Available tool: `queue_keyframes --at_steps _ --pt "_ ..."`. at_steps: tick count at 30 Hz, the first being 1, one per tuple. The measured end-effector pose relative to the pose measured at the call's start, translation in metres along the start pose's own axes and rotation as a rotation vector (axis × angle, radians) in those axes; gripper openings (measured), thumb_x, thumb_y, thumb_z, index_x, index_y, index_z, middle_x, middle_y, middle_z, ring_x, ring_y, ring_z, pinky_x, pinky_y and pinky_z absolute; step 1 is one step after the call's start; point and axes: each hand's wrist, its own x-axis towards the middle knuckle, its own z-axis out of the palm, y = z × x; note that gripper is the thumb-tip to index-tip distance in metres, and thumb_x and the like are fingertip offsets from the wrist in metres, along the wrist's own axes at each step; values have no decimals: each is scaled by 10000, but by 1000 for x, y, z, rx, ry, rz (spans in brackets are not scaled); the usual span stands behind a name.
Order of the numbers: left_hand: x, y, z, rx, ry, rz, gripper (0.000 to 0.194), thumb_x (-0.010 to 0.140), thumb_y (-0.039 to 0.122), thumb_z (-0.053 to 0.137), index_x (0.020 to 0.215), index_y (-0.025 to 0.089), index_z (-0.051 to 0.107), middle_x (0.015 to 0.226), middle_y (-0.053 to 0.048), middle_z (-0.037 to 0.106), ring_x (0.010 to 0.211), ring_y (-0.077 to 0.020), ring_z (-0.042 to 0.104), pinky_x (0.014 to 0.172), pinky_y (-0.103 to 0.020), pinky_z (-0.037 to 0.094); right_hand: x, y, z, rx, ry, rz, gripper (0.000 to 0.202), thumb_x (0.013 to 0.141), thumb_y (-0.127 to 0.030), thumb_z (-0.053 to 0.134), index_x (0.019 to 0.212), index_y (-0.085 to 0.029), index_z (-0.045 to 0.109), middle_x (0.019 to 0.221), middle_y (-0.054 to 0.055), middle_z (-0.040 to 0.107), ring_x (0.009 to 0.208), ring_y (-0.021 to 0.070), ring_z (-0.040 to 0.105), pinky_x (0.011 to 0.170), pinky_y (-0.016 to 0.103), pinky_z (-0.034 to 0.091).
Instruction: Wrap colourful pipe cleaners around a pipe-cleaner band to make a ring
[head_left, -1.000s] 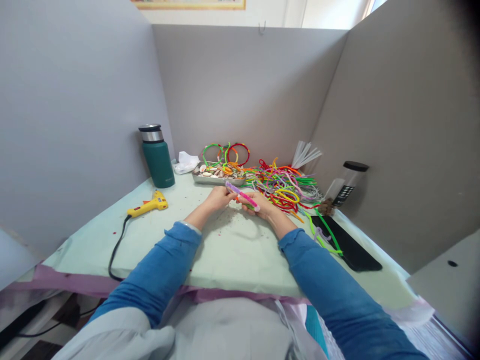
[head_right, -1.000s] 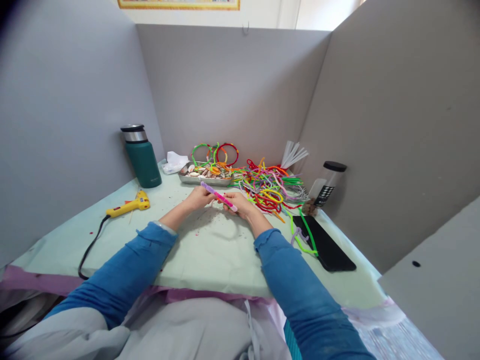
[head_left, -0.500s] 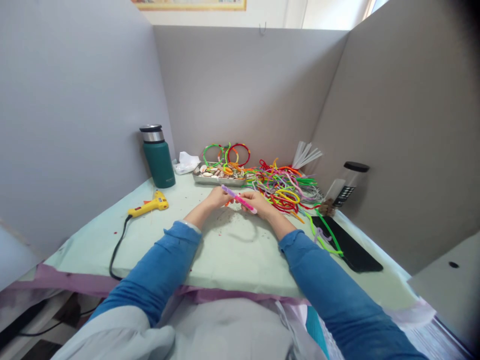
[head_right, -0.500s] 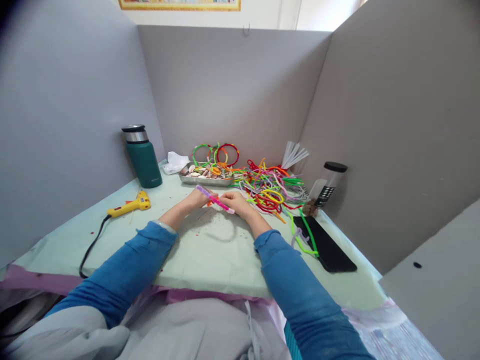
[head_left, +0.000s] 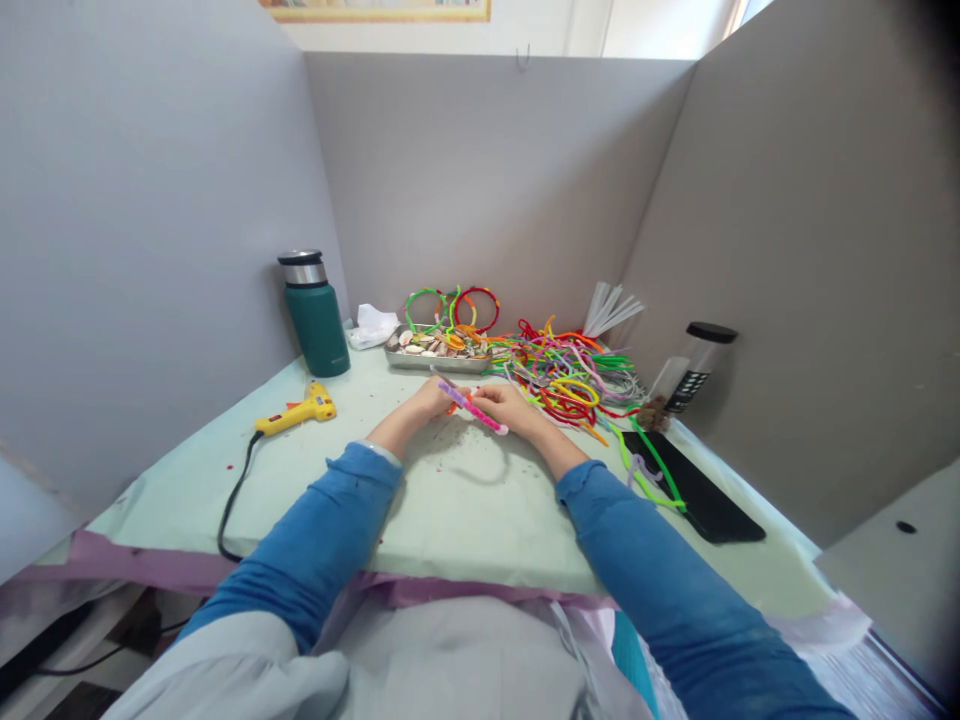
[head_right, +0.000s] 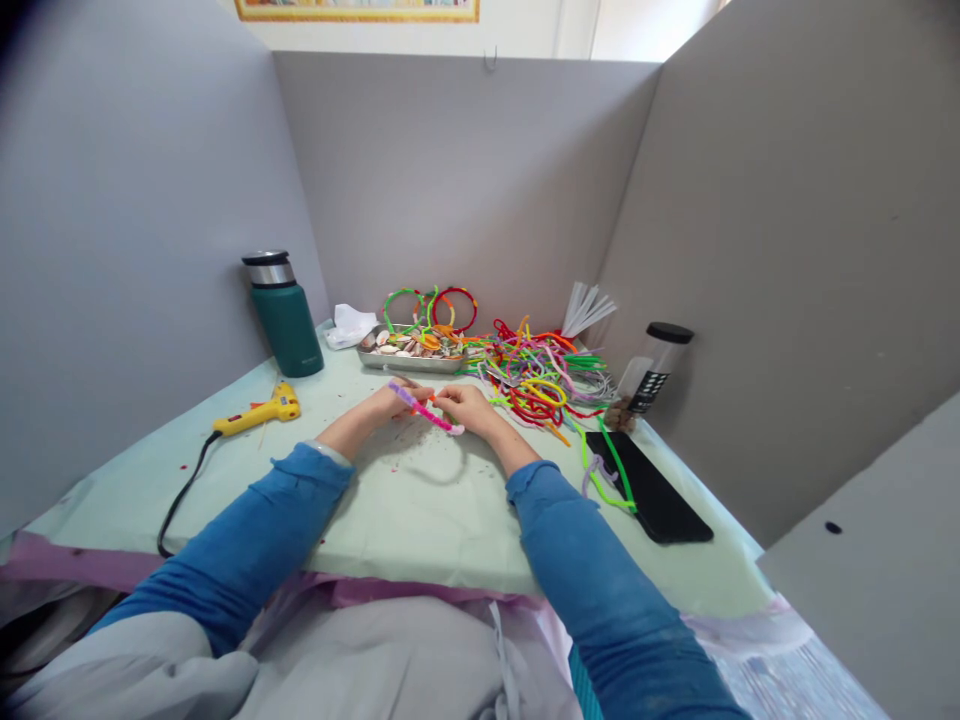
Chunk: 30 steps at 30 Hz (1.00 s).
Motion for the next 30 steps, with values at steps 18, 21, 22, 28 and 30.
queue_keyframes --at_steps 18,21,22,28,30 --pt "-2 8 -4 -191 -159 -62 341 744 454 621 607 146 570 392 63 315 331 -45 235 351 -207 224 -4 -16 -4 307 71 140 293 715 -448 635 735 -158 598 493 -37 514 381 63 356 377 214 245" --pt "0 8 -7 -295 -296 -42 330 767 453 585 692 132 605 473 29 440 336 -46 291 360 -210 282 -5 -13 -9 497 20 198 306 683 -439 680 779 -166 584 487 -44 503 347 52 319 334 210 185" --pt "1 8 -8 -324 -320 -57 319 778 440 559 715 131 608 507 10 489 339 -54 323 363 -216 303 -5 -12 -11 544 6 204 314 669 -429 699 792 -166 579 489 -45 506 346 50 322 330 206 183" --pt "5 4 -9 -304 -176 -33 257 746 328 589 905 130 627 604 3 568 362 -60 398 387 -217 370 -5 -5 -15 674 -79 238 350 648 -384 742 838 -153 561 490 -55 497 331 32 305 331 188 175" --pt "4 3 -7 -270 -149 35 318 716 322 648 968 130 630 671 4 589 379 -44 399 393 -206 372 -5 -6 -15 695 -111 245 346 656 -372 743 844 -154 551 491 -59 493 327 29 301 332 184 165"
